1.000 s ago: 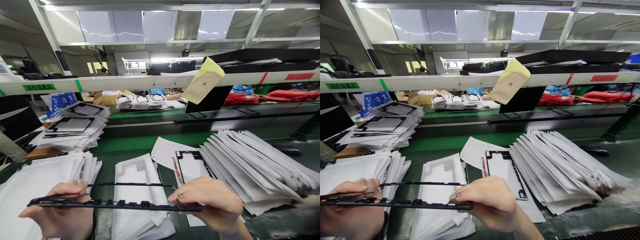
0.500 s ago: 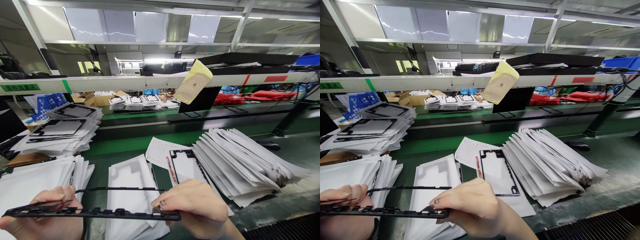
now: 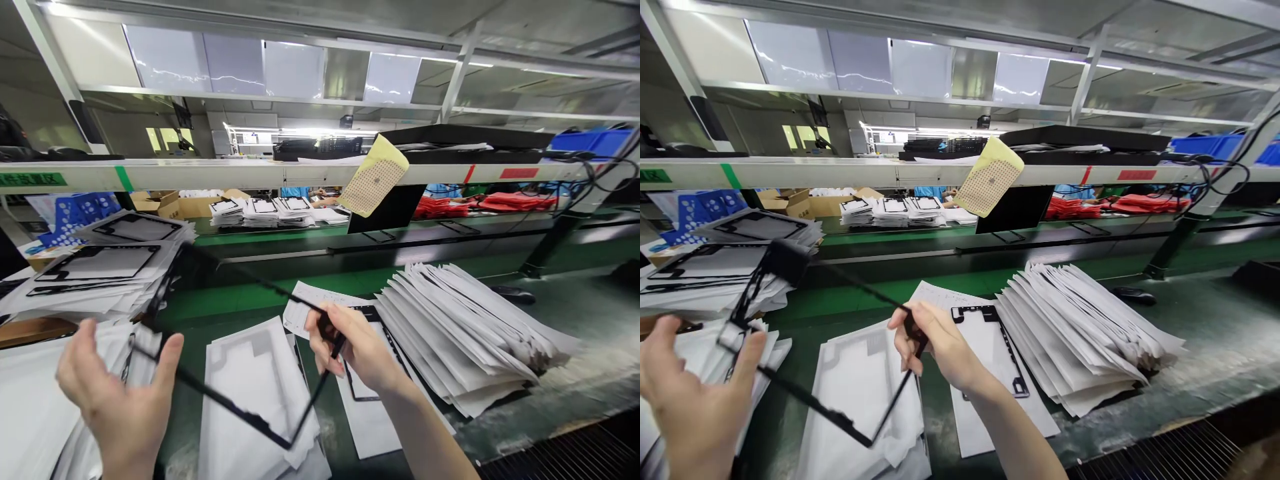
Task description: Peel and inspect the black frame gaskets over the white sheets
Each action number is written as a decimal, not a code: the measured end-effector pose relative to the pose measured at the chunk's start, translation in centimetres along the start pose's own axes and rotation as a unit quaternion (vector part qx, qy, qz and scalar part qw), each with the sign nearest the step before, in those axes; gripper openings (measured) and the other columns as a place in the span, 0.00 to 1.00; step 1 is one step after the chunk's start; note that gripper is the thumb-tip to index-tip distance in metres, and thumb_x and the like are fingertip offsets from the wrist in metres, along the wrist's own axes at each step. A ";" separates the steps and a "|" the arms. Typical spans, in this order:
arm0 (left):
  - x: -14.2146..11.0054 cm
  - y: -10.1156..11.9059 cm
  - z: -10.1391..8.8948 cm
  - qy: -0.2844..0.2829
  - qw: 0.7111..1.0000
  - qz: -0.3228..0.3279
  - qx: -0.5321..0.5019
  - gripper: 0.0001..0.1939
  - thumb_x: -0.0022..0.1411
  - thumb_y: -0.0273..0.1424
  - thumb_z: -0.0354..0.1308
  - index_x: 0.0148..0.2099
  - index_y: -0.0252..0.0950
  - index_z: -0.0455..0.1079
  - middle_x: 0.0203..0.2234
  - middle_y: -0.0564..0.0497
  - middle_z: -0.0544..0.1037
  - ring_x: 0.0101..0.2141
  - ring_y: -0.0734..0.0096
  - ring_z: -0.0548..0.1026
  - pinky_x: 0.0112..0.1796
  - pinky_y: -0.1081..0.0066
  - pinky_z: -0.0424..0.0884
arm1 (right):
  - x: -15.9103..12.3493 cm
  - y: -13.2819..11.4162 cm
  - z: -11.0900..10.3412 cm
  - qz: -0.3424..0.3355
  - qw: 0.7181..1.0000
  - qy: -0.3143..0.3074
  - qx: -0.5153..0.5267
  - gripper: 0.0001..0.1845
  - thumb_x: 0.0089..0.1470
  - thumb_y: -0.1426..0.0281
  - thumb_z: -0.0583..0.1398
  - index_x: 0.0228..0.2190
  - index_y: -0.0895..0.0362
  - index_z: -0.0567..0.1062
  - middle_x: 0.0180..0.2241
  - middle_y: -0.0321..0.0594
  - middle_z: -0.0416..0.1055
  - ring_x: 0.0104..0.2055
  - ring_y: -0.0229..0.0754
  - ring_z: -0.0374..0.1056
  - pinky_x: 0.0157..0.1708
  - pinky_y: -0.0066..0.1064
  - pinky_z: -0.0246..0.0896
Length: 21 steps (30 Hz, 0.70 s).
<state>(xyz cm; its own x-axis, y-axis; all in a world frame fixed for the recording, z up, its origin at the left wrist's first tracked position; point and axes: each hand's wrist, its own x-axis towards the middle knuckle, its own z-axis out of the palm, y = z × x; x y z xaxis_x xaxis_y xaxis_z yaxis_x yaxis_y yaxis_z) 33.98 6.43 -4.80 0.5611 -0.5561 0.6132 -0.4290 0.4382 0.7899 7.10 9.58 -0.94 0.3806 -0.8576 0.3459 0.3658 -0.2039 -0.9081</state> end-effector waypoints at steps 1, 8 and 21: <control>-0.7 0.3 0.0 -0.026 0.998 -0.052 -0.033 0.56 0.46 0.46 0.76 0.72 0.40 0.57 0.69 0.42 0.61 0.70 0.52 0.55 0.69 0.56 0.51 | 0.3 0.2 -0.3 0.006 0.999 0.005 0.043 0.19 0.71 0.55 0.50 0.39 0.59 0.65 0.25 0.31 0.64 0.19 0.26 0.59 0.33 0.24 0.68; -1.8 4.1 0.5 -0.227 0.769 -0.505 -0.319 0.10 0.70 0.26 0.57 0.52 0.30 0.71 0.22 0.58 0.69 0.19 0.82 0.69 0.20 0.87 0.67 | -0.1 0.8 0.8 0.096 0.964 0.024 0.248 0.15 0.68 0.58 0.56 0.40 0.57 0.60 0.37 0.42 0.76 0.37 0.35 0.76 0.49 0.28 0.70; -0.2 5.7 -1.5 -0.163 0.395 -0.703 -0.568 0.21 0.59 0.08 0.66 0.39 0.36 0.63 0.26 0.57 0.82 0.26 0.79 0.82 0.23 0.97 0.70 | -3.3 0.9 2.5 -0.037 0.923 -0.120 0.365 0.25 0.69 0.65 0.52 0.63 0.38 0.70 0.66 0.33 0.62 0.68 0.35 0.62 0.64 0.23 0.63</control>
<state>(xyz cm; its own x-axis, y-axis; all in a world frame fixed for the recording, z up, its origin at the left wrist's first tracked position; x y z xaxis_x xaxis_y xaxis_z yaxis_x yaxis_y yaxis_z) 32.49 10.07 -0.38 -0.5215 -0.7943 -0.3118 0.8435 -0.5349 -0.0481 8.26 13.43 -2.33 0.4760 -0.7076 0.5222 0.8395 0.1888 -0.5095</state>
